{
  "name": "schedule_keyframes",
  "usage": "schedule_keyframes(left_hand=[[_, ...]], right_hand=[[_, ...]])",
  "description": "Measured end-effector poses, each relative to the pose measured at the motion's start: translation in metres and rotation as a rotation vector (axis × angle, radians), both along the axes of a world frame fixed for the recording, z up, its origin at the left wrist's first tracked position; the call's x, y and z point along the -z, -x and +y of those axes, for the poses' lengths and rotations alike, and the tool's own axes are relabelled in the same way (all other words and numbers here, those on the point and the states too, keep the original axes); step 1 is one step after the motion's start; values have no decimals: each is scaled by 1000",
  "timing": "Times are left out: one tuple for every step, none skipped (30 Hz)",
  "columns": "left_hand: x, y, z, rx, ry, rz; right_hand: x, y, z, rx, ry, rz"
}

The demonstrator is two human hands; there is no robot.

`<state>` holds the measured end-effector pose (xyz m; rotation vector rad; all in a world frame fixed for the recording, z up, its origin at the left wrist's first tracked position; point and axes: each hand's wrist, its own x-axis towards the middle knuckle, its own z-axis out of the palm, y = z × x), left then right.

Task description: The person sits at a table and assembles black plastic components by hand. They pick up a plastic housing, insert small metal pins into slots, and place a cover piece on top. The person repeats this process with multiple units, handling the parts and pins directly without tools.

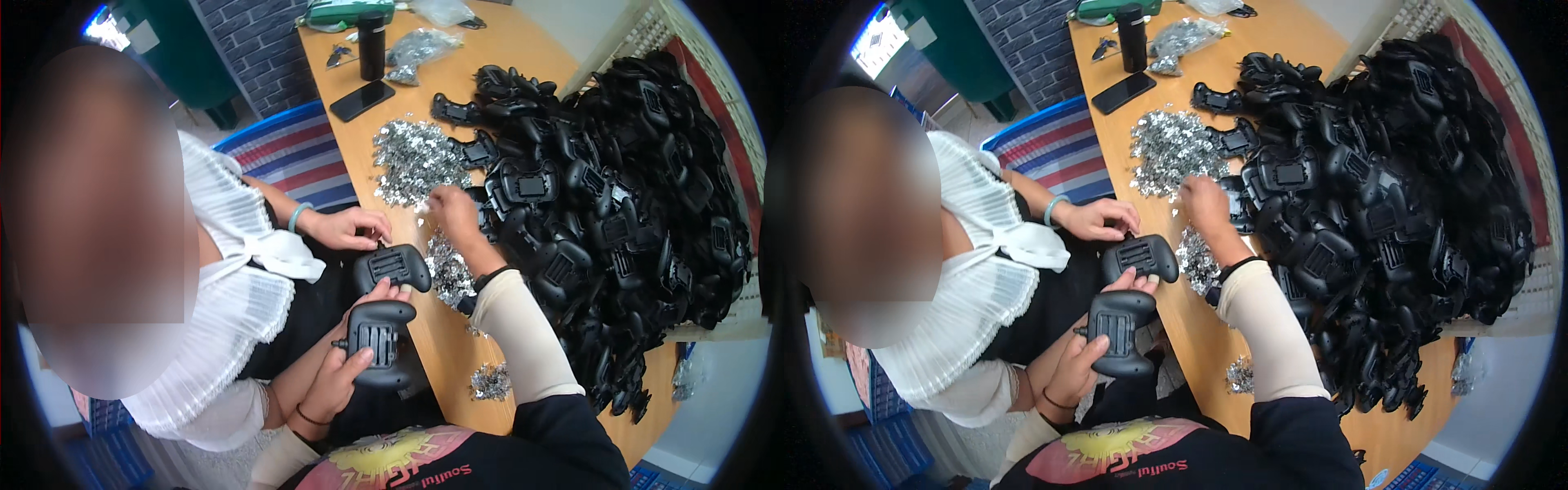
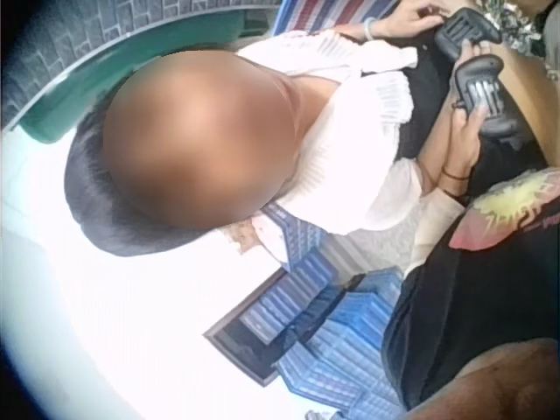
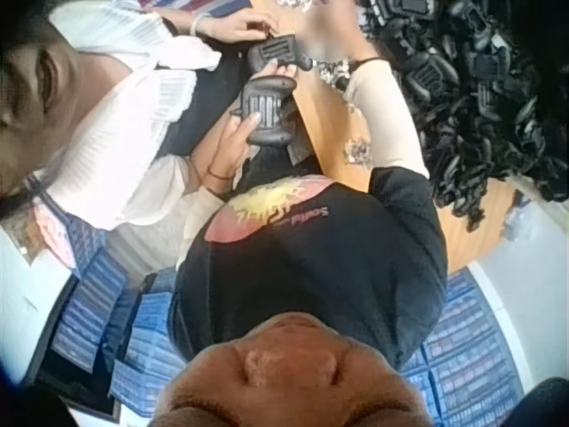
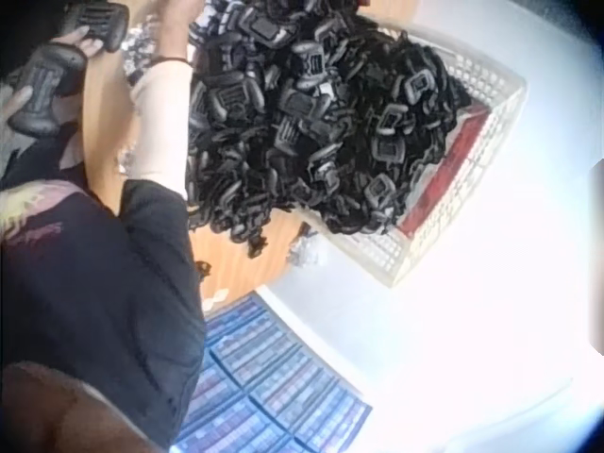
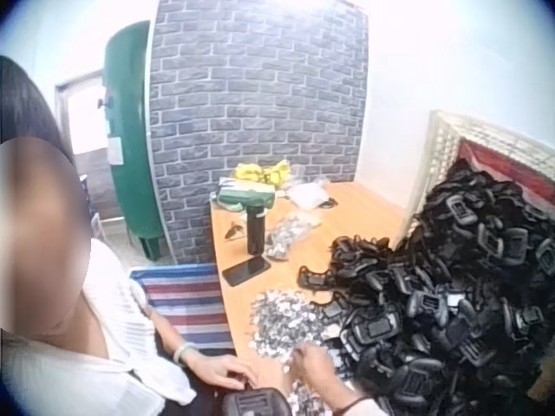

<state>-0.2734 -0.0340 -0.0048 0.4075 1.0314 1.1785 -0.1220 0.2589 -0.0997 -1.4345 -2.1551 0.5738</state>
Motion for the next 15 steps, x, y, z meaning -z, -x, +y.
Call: schedule_keyframes(left_hand=[[-4,-2,3,-7,-12,-38],[-12,-5,9,-8,-32,-74],[-17,-7,15,-5,-52,-110],[-18,-9,21,14,-114,-106],[-19,-10,26,26,-174,-106],[-23,-12,29,20,-195,-97],[-27,-15,32,23,-221,-93],[-30,-17,32,16,-190,-97],[-33,-21,33,21,-161,-106],[-38,-24,36,30,-129,-112],[-37,-26,37,78,-106,-142],[-35,-27,37,127,-82,-172],[-35,-29,39,181,-56,-200],[-39,-37,41,156,-75,-170],[-41,-41,42,211,-74,-149]], right_hand=[[-12,-6,-3,-20,-86,81],[-25,-12,-6,-2,-223,129],[-28,-22,-6,11,-146,158],[-45,-25,-14,50,64,279],[-69,-30,-27,89,275,395],[-88,-31,-45,30,321,540],[-101,-35,-64,-31,387,634],[-113,-35,-84,-90,456,759],[-125,-39,-104,-93,569,865],[-128,-42,-120,-131,551,930],[-140,-43,-137,-124,639,1034],[-140,-46,-149,-102,636,1016],[-141,-51,-159,-75,631,1001],[-144,-56,-168,-70,617,983],[-147,-61,-176,-64,603,964]])
